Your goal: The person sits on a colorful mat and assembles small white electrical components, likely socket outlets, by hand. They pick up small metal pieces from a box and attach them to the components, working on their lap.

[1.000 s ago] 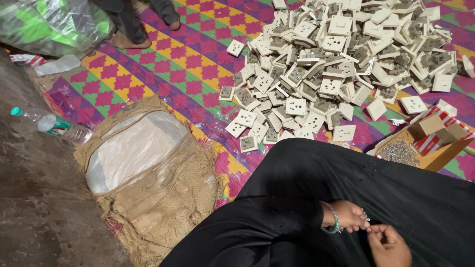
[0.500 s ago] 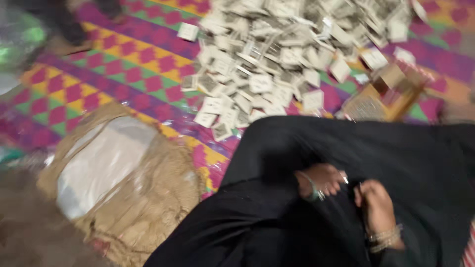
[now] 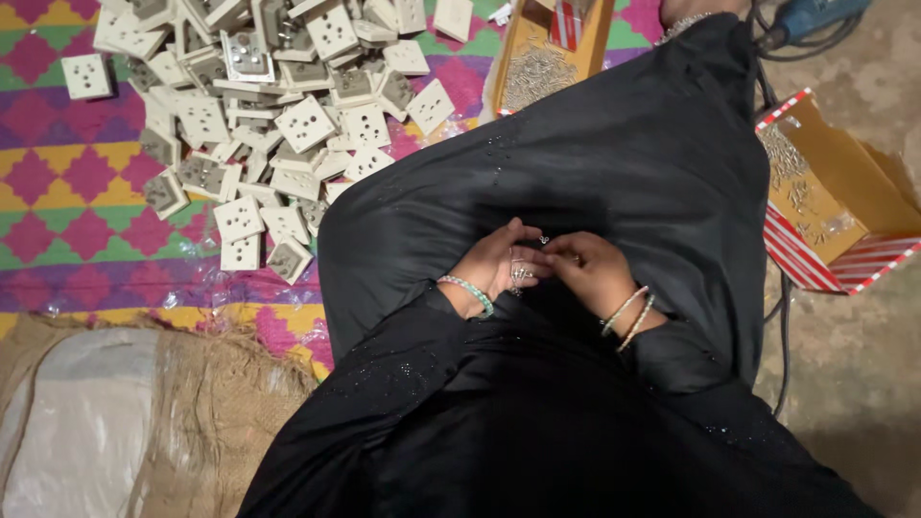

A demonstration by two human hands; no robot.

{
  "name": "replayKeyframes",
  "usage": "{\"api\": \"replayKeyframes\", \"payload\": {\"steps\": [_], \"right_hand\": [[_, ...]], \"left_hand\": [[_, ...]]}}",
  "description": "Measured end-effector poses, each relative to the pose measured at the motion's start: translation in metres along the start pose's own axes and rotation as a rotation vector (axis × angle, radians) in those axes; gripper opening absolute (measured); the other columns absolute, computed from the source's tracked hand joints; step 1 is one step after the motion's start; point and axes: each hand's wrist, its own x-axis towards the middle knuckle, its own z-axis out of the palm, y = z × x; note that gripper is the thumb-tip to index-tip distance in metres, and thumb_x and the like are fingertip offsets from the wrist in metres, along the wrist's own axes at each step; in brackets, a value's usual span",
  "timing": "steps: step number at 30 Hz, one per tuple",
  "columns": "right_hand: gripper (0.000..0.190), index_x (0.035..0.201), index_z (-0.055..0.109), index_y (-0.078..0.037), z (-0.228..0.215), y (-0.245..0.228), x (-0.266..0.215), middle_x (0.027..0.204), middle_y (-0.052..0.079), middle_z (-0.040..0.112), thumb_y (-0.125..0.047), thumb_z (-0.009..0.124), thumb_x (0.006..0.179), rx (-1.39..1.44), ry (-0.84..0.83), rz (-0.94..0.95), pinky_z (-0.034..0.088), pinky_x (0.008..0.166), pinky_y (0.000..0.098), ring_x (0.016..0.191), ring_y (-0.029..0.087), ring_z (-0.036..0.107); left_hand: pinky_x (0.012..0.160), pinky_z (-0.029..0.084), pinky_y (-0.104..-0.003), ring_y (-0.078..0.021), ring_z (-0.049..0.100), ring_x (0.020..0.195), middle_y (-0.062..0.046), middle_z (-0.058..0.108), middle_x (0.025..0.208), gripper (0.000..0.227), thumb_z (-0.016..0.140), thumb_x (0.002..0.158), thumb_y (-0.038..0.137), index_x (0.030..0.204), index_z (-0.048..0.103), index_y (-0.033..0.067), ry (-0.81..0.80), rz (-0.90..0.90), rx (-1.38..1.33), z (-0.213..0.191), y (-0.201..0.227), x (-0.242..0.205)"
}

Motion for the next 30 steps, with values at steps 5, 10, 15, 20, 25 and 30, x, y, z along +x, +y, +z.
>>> {"api": "replayKeyframes", "payload": {"steps": [5, 10, 15, 20, 25, 30], "right_hand": [[0.017, 0.101, 0.075, -0.010, 0.002, -0.022, -0.006, 0.091, 0.008, 0.073, -0.020, 0.070, 0.088, -0.054, -0.025, -0.431, 0.054, 0.075, 0.0399, 0.083, 0.028, 0.068], [0.013, 0.091, 0.076, -0.012, 0.007, -0.023, -0.007, 0.085, 0.009, 0.071, -0.022, 0.072, 0.084, -0.220, -0.139, -0.428, 0.053, 0.073, 0.0441, 0.082, 0.032, 0.068], [0.011, 0.091, 0.075, -0.011, 0.013, -0.005, -0.002, 0.089, 0.009, 0.072, -0.019, 0.069, 0.087, -0.128, -0.128, -0.505, 0.053, 0.076, 0.0422, 0.085, 0.031, 0.068], [0.016, 0.096, 0.074, -0.006, 0.017, 0.009, 0.000, 0.093, 0.007, 0.074, -0.018, 0.068, 0.087, 0.323, -0.091, -0.108, 0.056, 0.079, 0.0337, 0.087, 0.019, 0.072], [0.020, 0.098, 0.073, -0.005, 0.009, 0.011, 0.003, 0.091, 0.006, 0.078, -0.022, 0.068, 0.090, 0.281, -0.058, 0.050, 0.055, 0.079, 0.0306, 0.085, 0.015, 0.072], [0.020, 0.100, 0.075, -0.005, 0.008, 0.006, 0.001, 0.092, 0.005, 0.077, -0.021, 0.067, 0.091, 0.272, -0.030, 0.019, 0.055, 0.079, 0.0295, 0.086, 0.014, 0.072]], "left_hand": [[0.084, 0.056, -0.033, -0.0237, 0.069, 0.100, -0.015, 0.068, 0.112, 0.059, 0.044, 0.107, 0.047, 0.144, 0.046, 0.0010, -0.027, 0.027, 0.018, 0.001, -0.007, -0.004], [0.078, 0.055, -0.035, -0.0232, 0.068, 0.094, -0.019, 0.067, 0.109, 0.057, 0.045, 0.107, 0.045, 0.142, 0.046, 0.0004, -0.053, 0.078, -0.029, 0.001, -0.011, -0.001], [0.082, 0.059, -0.032, -0.0203, 0.071, 0.095, -0.016, 0.069, 0.111, 0.054, 0.042, 0.105, 0.044, 0.135, 0.053, -0.0004, -0.003, 0.013, -0.017, -0.001, -0.012, 0.001], [0.065, 0.055, -0.029, -0.0182, 0.069, 0.077, -0.010, 0.069, 0.094, 0.034, 0.052, 0.107, 0.031, 0.116, 0.062, -0.0002, 0.015, 0.020, 0.083, -0.007, -0.016, 0.005], [0.065, 0.054, -0.026, -0.0151, 0.068, 0.074, -0.008, 0.071, 0.089, 0.015, 0.060, 0.102, 0.017, 0.105, 0.065, 0.0027, 0.029, 0.062, 0.126, -0.013, -0.020, 0.004], [0.063, 0.051, -0.025, -0.0120, 0.065, 0.071, -0.004, 0.069, 0.086, 0.007, 0.065, 0.098, 0.011, 0.101, 0.067, 0.0051, 0.091, 0.081, 0.154, -0.013, -0.021, 0.005]]}}
